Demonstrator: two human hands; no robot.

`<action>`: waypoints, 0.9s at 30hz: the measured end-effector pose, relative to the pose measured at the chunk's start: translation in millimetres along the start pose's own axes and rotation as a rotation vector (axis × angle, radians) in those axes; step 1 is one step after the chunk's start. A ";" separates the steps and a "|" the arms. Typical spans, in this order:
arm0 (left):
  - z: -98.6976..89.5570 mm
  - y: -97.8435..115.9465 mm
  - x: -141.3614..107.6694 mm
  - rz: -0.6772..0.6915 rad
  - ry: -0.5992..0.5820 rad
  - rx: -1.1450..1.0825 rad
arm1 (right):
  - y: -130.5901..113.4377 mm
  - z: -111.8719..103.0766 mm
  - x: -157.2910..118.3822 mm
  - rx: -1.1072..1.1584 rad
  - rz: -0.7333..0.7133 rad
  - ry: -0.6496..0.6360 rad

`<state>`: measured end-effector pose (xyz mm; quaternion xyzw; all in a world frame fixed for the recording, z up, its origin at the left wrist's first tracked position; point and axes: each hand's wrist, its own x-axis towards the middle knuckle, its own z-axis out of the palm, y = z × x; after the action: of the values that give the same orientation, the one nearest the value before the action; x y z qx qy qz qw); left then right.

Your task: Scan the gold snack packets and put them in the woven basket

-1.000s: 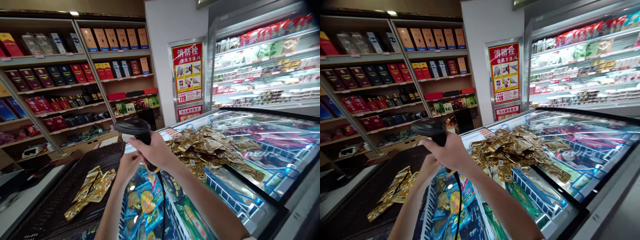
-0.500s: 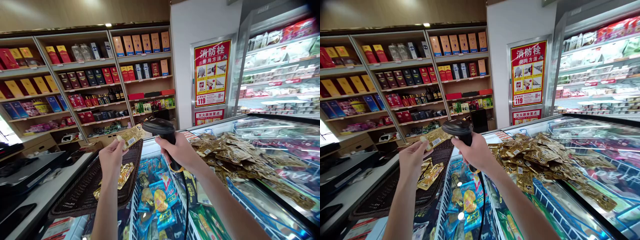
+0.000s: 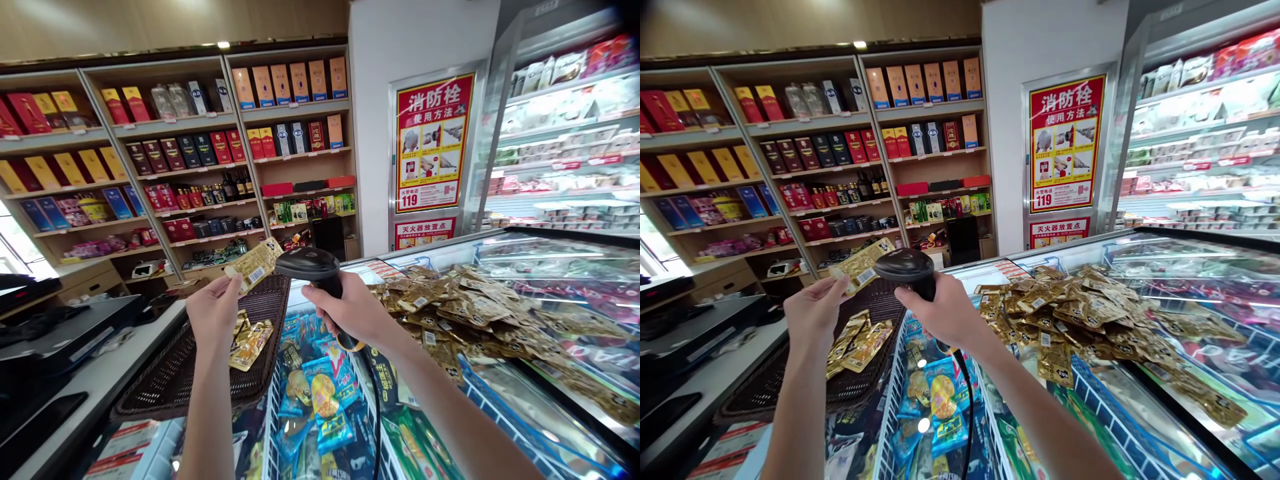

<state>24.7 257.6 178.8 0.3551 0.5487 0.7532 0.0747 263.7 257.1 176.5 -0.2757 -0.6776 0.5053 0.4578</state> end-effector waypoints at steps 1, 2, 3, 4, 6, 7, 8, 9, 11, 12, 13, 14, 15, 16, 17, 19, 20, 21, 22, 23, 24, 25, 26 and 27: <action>0.2 -0.1 -0.4 0.002 -0.009 -0.007 | 0.3 0.0 0.0 0.002 0.000 0.000; 0.5 0.0 -0.8 0.002 -0.013 -0.013 | 0.4 0.1 -0.1 0.005 0.000 0.001; 0.9 0.2 -1.2 0.000 -0.013 -0.018 | 0.3 0.2 -0.2 0.006 0.001 -0.001; 1.3 0.7 -1.8 -0.003 -0.013 -0.020 | 0.0 0.4 -0.3 0.001 0.003 -0.004; 2.2 2.0 -3.0 -0.004 -0.013 -0.016 | -1.1 1.3 -0.9 -0.014 0.010 -0.017; 2.8 2.7 -3.6 -0.003 -0.017 -0.009 | -1.8 2.0 -1.3 -0.022 0.015 -0.025; 3.2 3.2 -4.2 -0.003 -0.020 0.002 | -2.4 2.7 -1.6 -0.032 0.019 -0.033; 3.7 3.4 -4.5 -0.002 -0.024 0.013 | -2.9 3.4 -1.8 -0.041 0.022 -0.041; 4.3 2.9 -4.6 0.001 -0.035 0.030 | -3.4 4.8 -1.7 -0.052 0.022 -0.056; 4.5 2.2 -4.3 0.003 -0.040 0.033 | -3.4 5.3 -1.5 -0.059 0.022 -0.060; 4.4 1.4 -3.8 0.006 -0.045 0.036 | -3.3 5.6 -1.1 -0.063 0.023 -0.063; 4.2 0.7 -3.2 0.009 -0.049 0.039 | -3.2 5.8 -0.7 -0.064 0.026 -0.064; 3.9 0.0 -2.6 0.009 -0.051 0.042 | -3.0 5.8 -0.2 -0.062 0.029 -0.063; 3.4 -0.4 -2.0 0.006 -0.050 0.045 | -3.0 5.7 0.1 -0.059 0.032 -0.063; 2.8 -0.6 -1.6 0.003 -0.048 0.045 | -2.9 5.5 0.4 -0.056 0.034 -0.063; 1.9 -0.1 -1.2 -0.009 -0.044 0.031 | -3.0 5.1 0.7 -0.053 0.035 -0.066; 1.6 0.5 -1.3 -0.015 -0.041 0.020 | -3.0 4.9 0.7 -0.054 0.035 -0.067; 1.4 1.1 -1.5 -0.021 -0.041 0.012 | -2.9 4.9 0.6 -0.053 0.035 -0.069; 1.5 1.7 -1.8 -0.026 -0.040 0.008 | -2.7 4.9 0.5 -0.053 0.035 -0.070; 1.8 2.3 -2.2 -0.028 -0.040 0.006 | -2.4 5.0 0.3 -0.053 0.032 -0.070; 2.2 2.7 -2.5 -0.029 -0.043 0.006 | -2.0 5.0 0.3 -0.051 0.028 -0.069; 2.7 3.0 -2.8 -0.027 -0.048 0.006 | -1.6 5.1 0.3 -0.049 0.024 -0.068; 3.3 3.1 -3.1 -0.026 -0.052 0.006 | -1.1 5.2 0.3 -0.045 0.019 -0.067; 3.9 3.1 -3.2 -0.025 -0.056 0.009 | -0.6 5.2 0.5 -0.040 0.015 -0.066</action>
<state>30.4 257.8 180.6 0.3695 0.5541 0.7395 0.0978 258.9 255.0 176.9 -0.2728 -0.7004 0.5038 0.4257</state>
